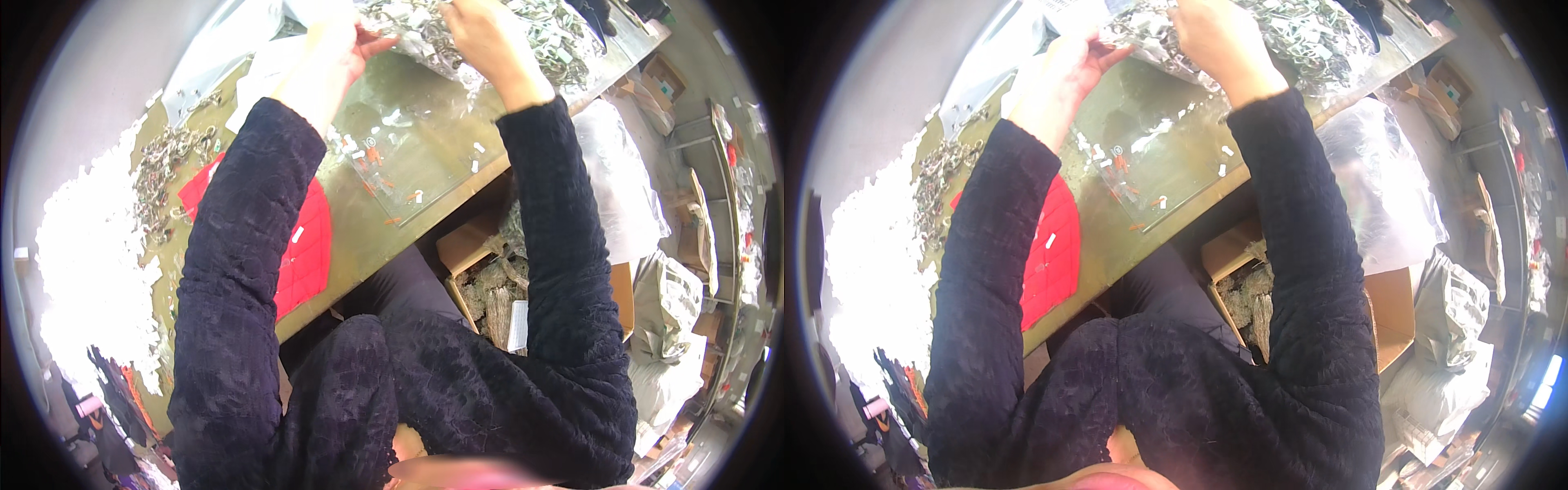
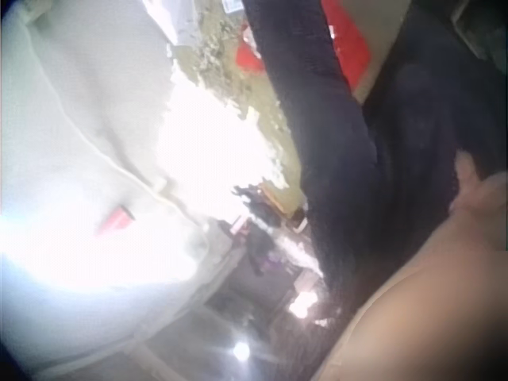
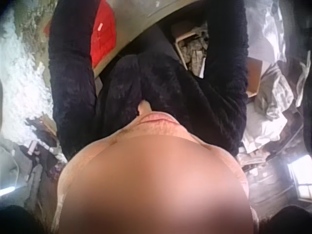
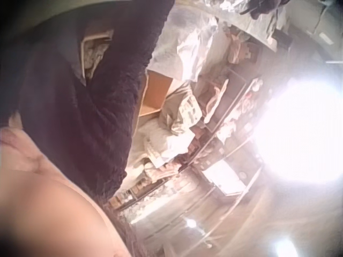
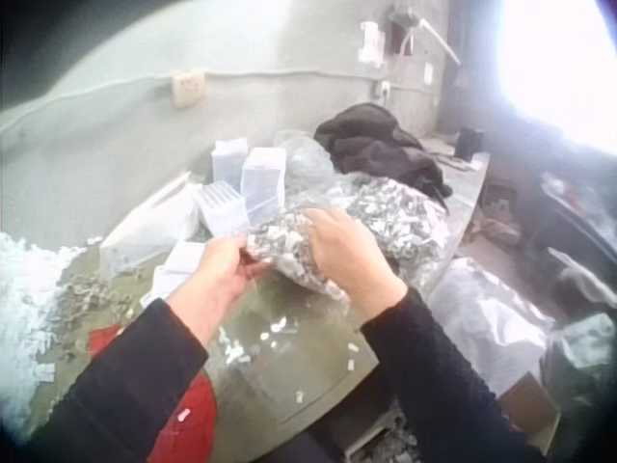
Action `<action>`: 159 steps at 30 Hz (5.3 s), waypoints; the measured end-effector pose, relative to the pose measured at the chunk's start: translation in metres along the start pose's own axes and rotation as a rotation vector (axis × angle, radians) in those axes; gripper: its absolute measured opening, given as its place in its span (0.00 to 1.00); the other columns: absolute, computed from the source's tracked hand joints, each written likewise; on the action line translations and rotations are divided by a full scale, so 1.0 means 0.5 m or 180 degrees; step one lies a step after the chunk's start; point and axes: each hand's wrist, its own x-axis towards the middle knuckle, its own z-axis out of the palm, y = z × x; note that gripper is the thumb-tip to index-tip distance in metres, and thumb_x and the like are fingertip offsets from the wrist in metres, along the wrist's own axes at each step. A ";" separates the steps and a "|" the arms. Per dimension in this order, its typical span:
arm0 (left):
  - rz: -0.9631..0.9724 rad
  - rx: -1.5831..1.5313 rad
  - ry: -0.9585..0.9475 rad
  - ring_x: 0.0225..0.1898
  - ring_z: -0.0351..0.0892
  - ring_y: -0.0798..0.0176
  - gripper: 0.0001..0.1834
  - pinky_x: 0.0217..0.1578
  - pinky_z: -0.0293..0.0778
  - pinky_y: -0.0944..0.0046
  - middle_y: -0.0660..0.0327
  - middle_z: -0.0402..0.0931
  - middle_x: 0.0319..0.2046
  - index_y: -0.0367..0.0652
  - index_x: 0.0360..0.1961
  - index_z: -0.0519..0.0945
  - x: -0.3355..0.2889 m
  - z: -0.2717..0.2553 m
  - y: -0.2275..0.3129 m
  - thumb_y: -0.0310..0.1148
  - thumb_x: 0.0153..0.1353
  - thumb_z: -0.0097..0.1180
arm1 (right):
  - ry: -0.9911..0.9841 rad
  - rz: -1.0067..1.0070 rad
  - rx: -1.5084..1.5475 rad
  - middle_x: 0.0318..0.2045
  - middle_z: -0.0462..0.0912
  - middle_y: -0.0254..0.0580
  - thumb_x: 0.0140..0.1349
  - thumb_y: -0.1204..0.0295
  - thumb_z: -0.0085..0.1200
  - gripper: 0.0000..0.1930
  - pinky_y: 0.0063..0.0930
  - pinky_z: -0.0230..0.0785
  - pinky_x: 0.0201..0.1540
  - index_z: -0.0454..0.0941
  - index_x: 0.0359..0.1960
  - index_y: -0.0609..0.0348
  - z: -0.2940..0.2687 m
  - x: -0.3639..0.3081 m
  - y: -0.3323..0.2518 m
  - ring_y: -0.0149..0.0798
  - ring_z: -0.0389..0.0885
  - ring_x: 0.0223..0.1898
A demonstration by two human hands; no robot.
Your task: The person assembles small electronic components by inserting them into white plastic trays. They handle the components and trays by hand, occasionally moving items on the table and placing assembled units into a plastic bag.
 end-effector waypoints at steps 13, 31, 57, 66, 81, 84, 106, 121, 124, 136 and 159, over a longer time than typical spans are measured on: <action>0.0036 -0.0151 -0.0025 0.32 0.78 0.57 0.06 0.36 0.85 0.46 0.55 0.75 0.31 0.35 0.42 0.74 -0.036 0.013 0.003 0.25 0.65 0.50 | -0.0493 0.2641 0.1492 0.29 0.83 0.52 0.59 0.64 0.60 0.16 0.40 0.74 0.40 0.80 0.43 0.62 -0.046 -0.144 -0.075 0.51 0.82 0.34; -0.0307 -0.0071 0.0275 0.37 0.80 0.53 0.09 0.45 0.85 0.47 0.51 0.76 0.34 0.31 0.45 0.72 -0.040 0.030 0.016 0.26 0.68 0.48 | -0.0148 0.4272 0.1109 0.48 0.78 0.63 0.59 0.50 0.61 0.35 0.48 0.68 0.56 0.68 0.56 0.68 -0.002 -0.180 -0.036 0.63 0.74 0.55; -0.0204 0.3909 -0.0628 0.36 0.79 0.65 0.30 0.23 0.80 0.63 0.57 0.74 0.48 0.41 0.55 0.72 -0.137 -0.003 0.311 0.45 0.56 0.65 | -0.1253 0.3588 0.4291 0.19 0.71 0.24 0.57 0.65 0.67 0.10 0.17 0.56 0.17 0.78 0.29 0.54 -0.225 -0.062 0.086 0.21 0.65 0.16; -0.0896 0.4773 -0.1295 0.29 0.80 0.63 0.27 0.18 0.76 0.59 0.56 0.80 0.40 0.40 0.51 0.77 -0.158 0.075 0.152 0.44 0.55 0.69 | -0.1361 0.3334 0.3560 0.19 0.73 0.27 0.59 0.71 0.65 0.07 0.16 0.58 0.19 0.79 0.32 0.59 -0.221 -0.077 0.068 0.21 0.69 0.18; -0.0338 0.2525 -0.0255 0.23 0.70 0.72 0.10 0.22 0.69 0.70 0.67 0.74 0.25 0.41 0.41 0.81 -0.174 -0.029 0.162 0.32 0.58 0.61 | -0.0920 0.3623 0.4720 0.28 0.79 0.28 0.61 0.72 0.64 0.06 0.17 0.67 0.26 0.80 0.39 0.54 -0.212 -0.136 0.091 0.23 0.74 0.25; 0.0879 0.4179 -0.0148 0.26 0.73 0.61 0.08 0.27 0.71 0.62 0.60 0.76 0.26 0.41 0.38 0.79 -0.164 -0.030 0.169 0.31 0.58 0.57 | -0.0653 0.3644 0.4061 0.26 0.79 0.28 0.61 0.75 0.62 0.05 0.15 0.66 0.24 0.81 0.38 0.56 -0.205 -0.123 0.099 0.21 0.73 0.23; -0.0223 0.2834 -0.0462 0.15 0.78 0.54 0.11 0.14 0.77 0.55 0.52 0.79 0.21 0.35 0.36 0.82 -0.223 -0.061 0.142 0.32 0.63 0.51 | -0.0879 0.3381 0.2317 0.18 0.69 0.24 0.66 0.64 0.56 0.12 0.19 0.50 0.16 0.85 0.41 0.59 -0.240 -0.119 0.102 0.19 0.61 0.16; 0.0219 0.3983 -0.0125 0.11 0.70 0.60 0.12 0.13 0.71 0.54 0.56 0.74 0.17 0.35 0.39 0.85 -0.128 0.000 0.281 0.26 0.56 0.56 | -0.0832 0.3919 0.3305 0.21 0.71 0.26 0.64 0.71 0.58 0.07 0.19 0.60 0.20 0.83 0.38 0.63 -0.267 -0.028 0.170 0.24 0.66 0.19; -0.0121 0.3388 -0.0028 0.12 0.68 0.63 0.14 0.12 0.67 0.61 0.59 0.71 0.16 0.36 0.41 0.85 -0.095 -0.005 0.285 0.22 0.54 0.52 | -0.0191 0.3529 0.4025 0.19 0.69 0.23 0.67 0.71 0.56 0.11 0.17 0.54 0.15 0.81 0.46 0.64 -0.267 -0.036 0.186 0.19 0.60 0.14; 0.1136 0.4192 0.0139 0.10 0.69 0.64 0.12 0.11 0.66 0.60 0.59 0.72 0.14 0.34 0.37 0.86 -0.189 0.006 0.264 0.23 0.53 0.55 | 0.0667 0.3275 0.4577 0.21 0.72 0.27 0.65 0.74 0.59 0.10 0.16 0.59 0.20 0.81 0.45 0.66 -0.271 -0.143 0.141 0.20 0.66 0.18; 0.0400 0.0565 -0.0465 0.31 0.79 0.68 0.18 0.38 0.77 0.66 0.63 0.80 0.33 0.36 0.52 0.78 -0.166 -0.154 0.229 0.31 0.61 0.60 | 0.0790 0.3650 0.4869 0.36 0.84 0.43 0.68 0.70 0.54 0.13 0.30 0.77 0.44 0.77 0.49 0.66 -0.121 -0.182 -0.006 0.41 0.85 0.41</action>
